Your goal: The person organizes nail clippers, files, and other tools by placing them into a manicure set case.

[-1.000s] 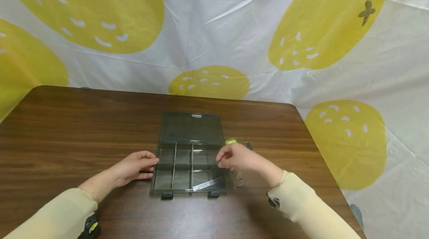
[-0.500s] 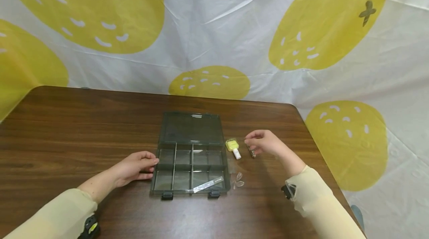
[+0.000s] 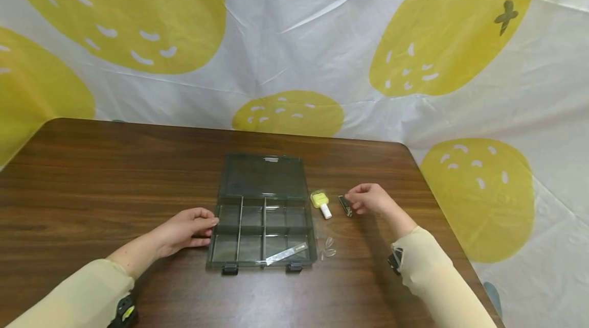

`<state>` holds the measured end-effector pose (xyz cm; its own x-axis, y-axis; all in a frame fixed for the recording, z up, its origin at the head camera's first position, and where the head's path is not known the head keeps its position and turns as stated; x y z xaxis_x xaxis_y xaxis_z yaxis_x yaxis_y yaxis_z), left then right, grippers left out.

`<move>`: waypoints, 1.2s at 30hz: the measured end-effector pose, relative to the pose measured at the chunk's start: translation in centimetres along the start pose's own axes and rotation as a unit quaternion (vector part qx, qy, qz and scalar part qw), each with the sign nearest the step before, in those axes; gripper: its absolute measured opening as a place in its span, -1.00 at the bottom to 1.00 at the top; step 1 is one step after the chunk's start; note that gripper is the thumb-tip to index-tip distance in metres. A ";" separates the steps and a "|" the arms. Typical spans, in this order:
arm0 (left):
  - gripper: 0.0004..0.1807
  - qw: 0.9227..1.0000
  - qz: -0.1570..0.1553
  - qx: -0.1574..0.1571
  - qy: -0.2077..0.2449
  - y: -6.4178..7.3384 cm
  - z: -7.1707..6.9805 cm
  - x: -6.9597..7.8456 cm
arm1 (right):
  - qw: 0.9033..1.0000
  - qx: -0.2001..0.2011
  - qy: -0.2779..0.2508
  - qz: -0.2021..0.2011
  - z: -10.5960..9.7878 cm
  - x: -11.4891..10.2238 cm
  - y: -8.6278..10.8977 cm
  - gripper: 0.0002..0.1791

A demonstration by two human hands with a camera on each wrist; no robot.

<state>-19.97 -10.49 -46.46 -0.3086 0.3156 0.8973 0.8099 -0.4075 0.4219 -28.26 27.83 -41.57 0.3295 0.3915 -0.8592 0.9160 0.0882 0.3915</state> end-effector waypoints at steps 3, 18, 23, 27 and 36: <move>-0.68 1.000 0.000 -0.001 0.001 0.0 0.0 0.0 | 1.000 -0.005 -0.004 -0.009 -0.1 1.0 -0.8 -0.64; -0.72 1.000 0.004 0.000 0.003 0.1 0.1 0.3 | 0.990 0.065 0.121 0.010 0.8 0.4 -1.0 -0.78; -0.73 1.000 0.006 -0.002 0.006 0.1 0.2 0.3 | 0.990 0.069 0.122 0.010 0.9 0.4 -1.3 -0.85; -0.73 1.000 0.005 -0.002 0.006 0.2 0.2 0.3 | 0.995 0.053 0.087 0.020 0.9 0.8 -1.3 -0.83; -0.75 1.000 0.004 0.000 0.009 0.1 0.1 0.0 | 0.998 -0.014 -0.045 0.049 1.3 1.8 -0.9 -0.67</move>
Point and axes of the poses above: each hand's wrist, its own y-axis away from the middle knuckle, its own z-axis out of the palm, x = y × z, the point moved 8 cm from there along -y, towards the middle knuckle, and after that the axes turned 13 degrees about -y, right-handed, at the moved point
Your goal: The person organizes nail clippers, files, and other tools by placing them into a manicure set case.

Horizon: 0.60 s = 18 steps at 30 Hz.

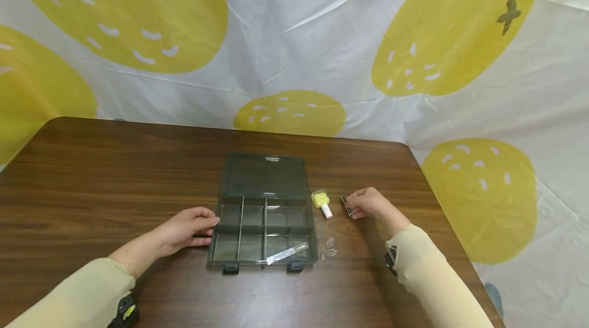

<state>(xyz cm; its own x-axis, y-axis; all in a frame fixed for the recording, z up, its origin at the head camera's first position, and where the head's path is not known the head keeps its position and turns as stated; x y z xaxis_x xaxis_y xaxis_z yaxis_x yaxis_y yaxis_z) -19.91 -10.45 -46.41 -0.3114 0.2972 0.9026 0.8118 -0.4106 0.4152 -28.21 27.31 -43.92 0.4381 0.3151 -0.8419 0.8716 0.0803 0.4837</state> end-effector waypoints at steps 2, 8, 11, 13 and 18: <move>-0.75 1.000 0.001 -0.001 -0.001 -0.1 0.0 0.0 | 0.999 -0.018 -0.033 0.006 0.1 0.1 0.3 -0.66; -0.74 1.000 0.004 -0.003 -0.004 0.0 0.0 0.0 | 0.996 -0.052 -0.075 0.005 0.3 -0.1 1.2 -0.62; -0.74 1.000 0.004 -0.005 -0.005 0.1 0.0 0.1 | 0.995 -0.062 -0.076 0.005 0.6 -0.4 1.6 -0.59; -0.74 1.000 0.005 -0.005 -0.006 0.1 0.1 0.1 | 0.995 -0.066 -0.072 0.004 1.0 -0.6 1.9 -0.57; -0.76 1.000 0.005 -0.006 -0.005 0.1 0.1 0.2 | 0.995 -0.085 -0.060 -0.006 2.1 -1.5 2.9 -0.55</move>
Point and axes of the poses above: each hand's wrist, its own y-axis away from the middle knuckle, its own z-axis out of the palm, x = y × z, the point moved 8 cm from there along -y, towards the middle knuckle, and after that the axes turned 13 degrees about -y, right-handed, at the moved point
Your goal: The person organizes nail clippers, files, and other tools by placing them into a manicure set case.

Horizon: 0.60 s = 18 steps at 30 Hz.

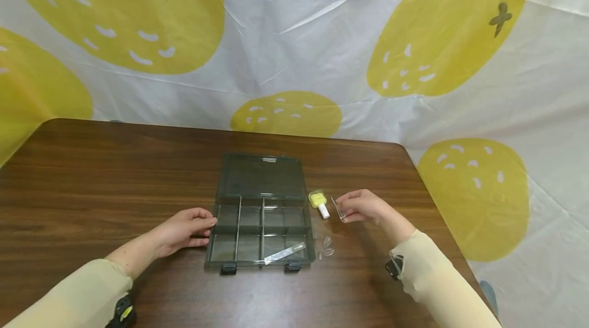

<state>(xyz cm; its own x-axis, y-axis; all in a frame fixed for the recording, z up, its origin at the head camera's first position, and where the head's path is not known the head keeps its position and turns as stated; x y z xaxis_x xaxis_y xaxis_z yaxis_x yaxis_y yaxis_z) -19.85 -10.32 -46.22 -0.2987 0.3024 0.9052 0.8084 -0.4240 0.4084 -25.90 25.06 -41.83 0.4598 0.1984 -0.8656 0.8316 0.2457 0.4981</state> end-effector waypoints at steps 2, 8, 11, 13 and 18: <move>-0.77 1.000 0.000 0.000 0.001 0.0 0.0 0.0 | 1.000 -0.013 0.004 -0.004 0.8 -0.3 0.2 -0.54; -0.76 1.000 0.002 0.002 -0.002 -0.1 -0.1 0.0 | 0.999 -0.049 0.002 -0.002 3.4 -0.6 0.6 -0.56; -0.75 1.000 0.002 0.002 -0.003 -0.1 0.0 -0.1 | 0.998 -0.066 -0.001 -0.002 4.7 -0.7 0.7 -0.57; -0.74 1.000 0.001 0.003 -0.003 -0.1 0.0 0.0 | 0.997 -0.076 -0.001 -0.004 5.6 -0.9 0.8 -0.57; -0.72 1.000 -0.001 0.006 -0.005 0.0 -0.1 0.0 | 0.996 -0.090 0.001 -0.001 7.7 -1.0 1.0 -0.57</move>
<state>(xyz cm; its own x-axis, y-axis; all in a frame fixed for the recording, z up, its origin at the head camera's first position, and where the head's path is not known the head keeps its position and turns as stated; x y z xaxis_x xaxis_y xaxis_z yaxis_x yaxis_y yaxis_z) -19.90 -10.38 -46.22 -0.2948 0.3118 0.9032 0.8141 -0.4129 0.4083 -23.09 17.77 -40.81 0.4581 0.2001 -0.8661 0.7625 0.4123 0.4986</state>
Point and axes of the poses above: each hand's wrist, its own y-axis away from the middle knuckle, its own z-axis out of the palm, x = y × z, the point moved 8 cm from there along -y, towards the middle knuckle, and after that the axes turned 13 degrees about -y, right-handed, at the moved point
